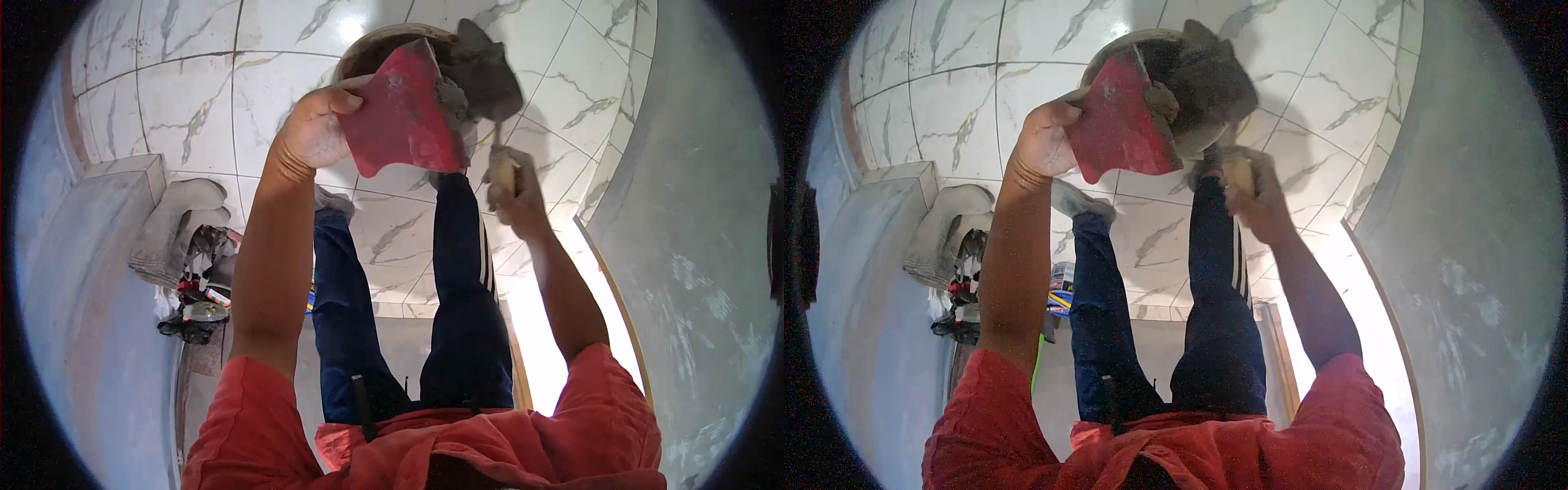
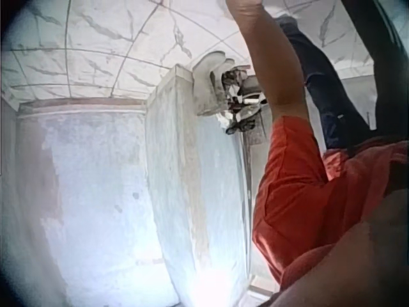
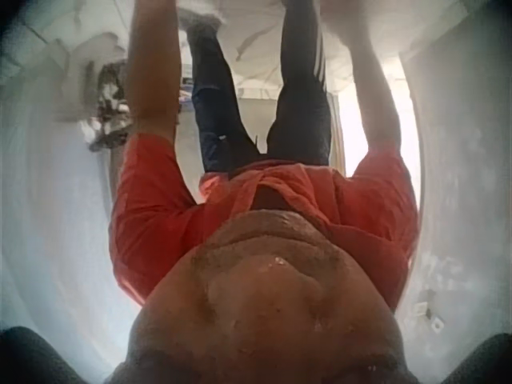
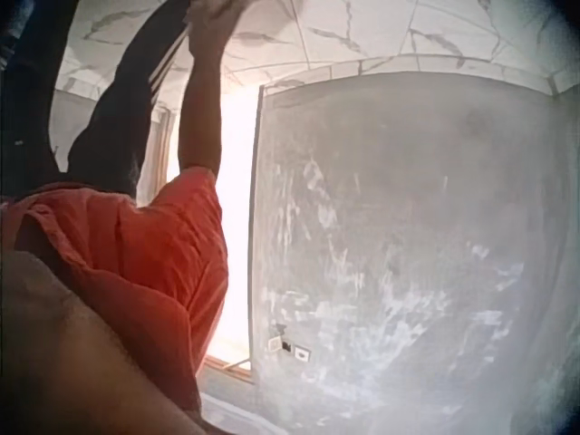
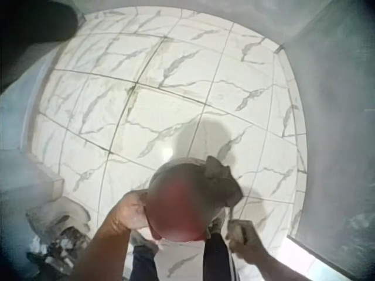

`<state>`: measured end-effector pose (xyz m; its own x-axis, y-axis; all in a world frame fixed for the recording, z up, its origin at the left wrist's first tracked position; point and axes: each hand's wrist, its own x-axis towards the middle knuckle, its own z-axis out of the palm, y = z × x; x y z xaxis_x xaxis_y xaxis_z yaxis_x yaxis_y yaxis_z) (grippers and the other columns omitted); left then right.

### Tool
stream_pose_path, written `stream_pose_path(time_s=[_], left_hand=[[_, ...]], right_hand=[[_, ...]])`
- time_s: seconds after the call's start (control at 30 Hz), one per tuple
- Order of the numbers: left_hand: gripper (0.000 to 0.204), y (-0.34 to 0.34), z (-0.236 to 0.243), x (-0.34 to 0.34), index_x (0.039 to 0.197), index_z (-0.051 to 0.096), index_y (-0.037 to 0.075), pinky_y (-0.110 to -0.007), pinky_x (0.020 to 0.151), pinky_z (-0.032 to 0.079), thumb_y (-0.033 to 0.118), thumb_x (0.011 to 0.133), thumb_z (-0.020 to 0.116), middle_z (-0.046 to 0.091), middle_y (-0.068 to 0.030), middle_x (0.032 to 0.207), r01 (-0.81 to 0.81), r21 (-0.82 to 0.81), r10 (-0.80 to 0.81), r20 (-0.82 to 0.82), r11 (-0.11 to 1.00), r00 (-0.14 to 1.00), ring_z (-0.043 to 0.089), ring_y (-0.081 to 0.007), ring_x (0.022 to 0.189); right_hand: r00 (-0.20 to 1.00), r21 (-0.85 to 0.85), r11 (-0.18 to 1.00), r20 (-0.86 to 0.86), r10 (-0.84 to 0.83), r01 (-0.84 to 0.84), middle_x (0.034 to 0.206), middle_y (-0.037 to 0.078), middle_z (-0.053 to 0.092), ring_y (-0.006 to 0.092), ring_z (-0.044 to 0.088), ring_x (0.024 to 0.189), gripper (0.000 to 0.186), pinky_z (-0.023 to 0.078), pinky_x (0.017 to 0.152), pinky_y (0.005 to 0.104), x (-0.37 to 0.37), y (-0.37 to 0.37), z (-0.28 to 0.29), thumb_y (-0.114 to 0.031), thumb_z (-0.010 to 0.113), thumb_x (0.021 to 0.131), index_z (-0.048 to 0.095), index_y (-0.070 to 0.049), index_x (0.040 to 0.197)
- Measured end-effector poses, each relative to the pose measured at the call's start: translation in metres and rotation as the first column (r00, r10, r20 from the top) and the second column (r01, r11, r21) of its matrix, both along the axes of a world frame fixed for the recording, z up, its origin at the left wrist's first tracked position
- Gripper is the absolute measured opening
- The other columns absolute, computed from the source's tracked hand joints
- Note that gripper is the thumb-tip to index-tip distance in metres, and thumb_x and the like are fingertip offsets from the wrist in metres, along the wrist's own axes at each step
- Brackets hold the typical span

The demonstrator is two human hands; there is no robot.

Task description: Applying grout or joint filler between floor tiles using a red spatula.

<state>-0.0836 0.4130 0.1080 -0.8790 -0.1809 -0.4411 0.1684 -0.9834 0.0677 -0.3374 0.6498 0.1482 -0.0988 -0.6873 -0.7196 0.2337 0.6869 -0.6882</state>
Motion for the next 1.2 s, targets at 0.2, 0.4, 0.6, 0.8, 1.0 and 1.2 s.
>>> stream_pose_path(time_s=[0.2, 0.4, 0.6, 0.8, 1.0, 1.2], left_hand=[[0.058, 0.000, -0.001, -0.004, 0.136, 0.042, -0.010, -0.035, 0.098, 0.047, 0.015, 0.084, 0.047, 0.060, -0.0172, 0.125, 0.013, -0.037, -0.011, 0.066, 0.999, 0.998, 0.060, -0.0229, 0.111], [0.061, 0.009, -0.008, 0.022, 0.139, 0.038, -0.009, -0.036, 0.097, 0.048, 0.014, 0.084, 0.049, 0.057, -0.0183, 0.127, 0.099, -0.149, -0.043, 0.343, 0.984, 0.938, 0.060, -0.0245, 0.112], [0.051, 0.010, -0.007, 0.018, 0.136, 0.042, -0.002, -0.033, 0.087, 0.053, 0.011, 0.087, 0.047, 0.060, -0.0148, 0.123, 0.017, -0.133, 0.025, 0.308, 0.991, 0.951, 0.063, -0.0206, 0.104], [0.046, 0.011, -0.013, 0.019, 0.132, 0.046, 0.000, -0.034, 0.086, 0.053, 0.012, 0.088, 0.049, 0.061, -0.0127, 0.118, 0.076, -0.173, -0.012, 0.343, 0.982, 0.939, 0.063, -0.0189, 0.103], [0.048, 0.022, -0.013, 0.016, 0.131, 0.048, -0.004, -0.038, 0.098, 0.048, 0.011, 0.086, 0.052, 0.059, -0.0176, 0.124, 0.159, -0.137, -0.077, 0.469, 0.978, 0.880, 0.060, -0.0244, 0.113], [0.048, 0.037, -0.010, 0.001, 0.131, 0.048, -0.006, -0.039, 0.096, 0.049, 0.012, 0.087, 0.049, 0.061, -0.0183, 0.123, 0.047, 0.041, -0.056, 0.254, 0.998, 0.966, 0.063, -0.0252, 0.110]], right_hand=[[0.868, 0.069, 0.973, 0.441, -0.228, 0.221, 0.097, 0.014, 0.058, 0.0169, 0.059, 0.063, 0.063, 0.049, 0.052, 0.0290, 0.035, 0.000, 0.015, -0.034, 0.069, 0.088, 0.034, -0.011, 0.135], [0.828, 0.077, 0.951, 0.473, -0.300, 0.300, 0.096, 0.017, 0.058, 0.0177, 0.060, 0.060, 0.059, 0.050, 0.049, 0.0275, 0.036, 0.001, 0.025, -0.028, 0.064, 0.090, 0.031, -0.012, 0.136], [0.961, 0.036, 0.983, 0.207, -0.184, 0.180, 0.092, 0.013, 0.058, 0.0161, 0.059, 0.062, 0.069, 0.050, 0.052, 0.0280, 0.020, -0.001, 0.032, -0.037, 0.070, 0.087, 0.032, -0.009, 0.136], [0.995, 0.099, 0.991, 0.021, -0.093, 0.091, 0.094, 0.012, 0.057, 0.0153, 0.058, 0.064, 0.066, 0.049, 0.053, 0.0283, 0.015, -0.008, 0.022, -0.036, 0.067, 0.089, 0.031, -0.007, 0.137], [0.984, 0.082, 0.992, -0.143, 0.105, -0.094, 0.102, 0.015, 0.058, 0.0194, 0.062, 0.079, 0.060, 0.052, 0.065, 0.0323, 0.021, -0.002, 0.019, -0.025, 0.063, 0.090, 0.032, -0.007, 0.138], [0.792, -0.113, 0.945, -0.581, 0.189, -0.308, 0.114, 0.023, 0.057, 0.0410, 0.062, 0.099, 0.055, 0.052, 0.081, 0.0461, 0.021, 0.022, -0.012, -0.022, 0.070, 0.084, 0.043, -0.005, 0.129]])
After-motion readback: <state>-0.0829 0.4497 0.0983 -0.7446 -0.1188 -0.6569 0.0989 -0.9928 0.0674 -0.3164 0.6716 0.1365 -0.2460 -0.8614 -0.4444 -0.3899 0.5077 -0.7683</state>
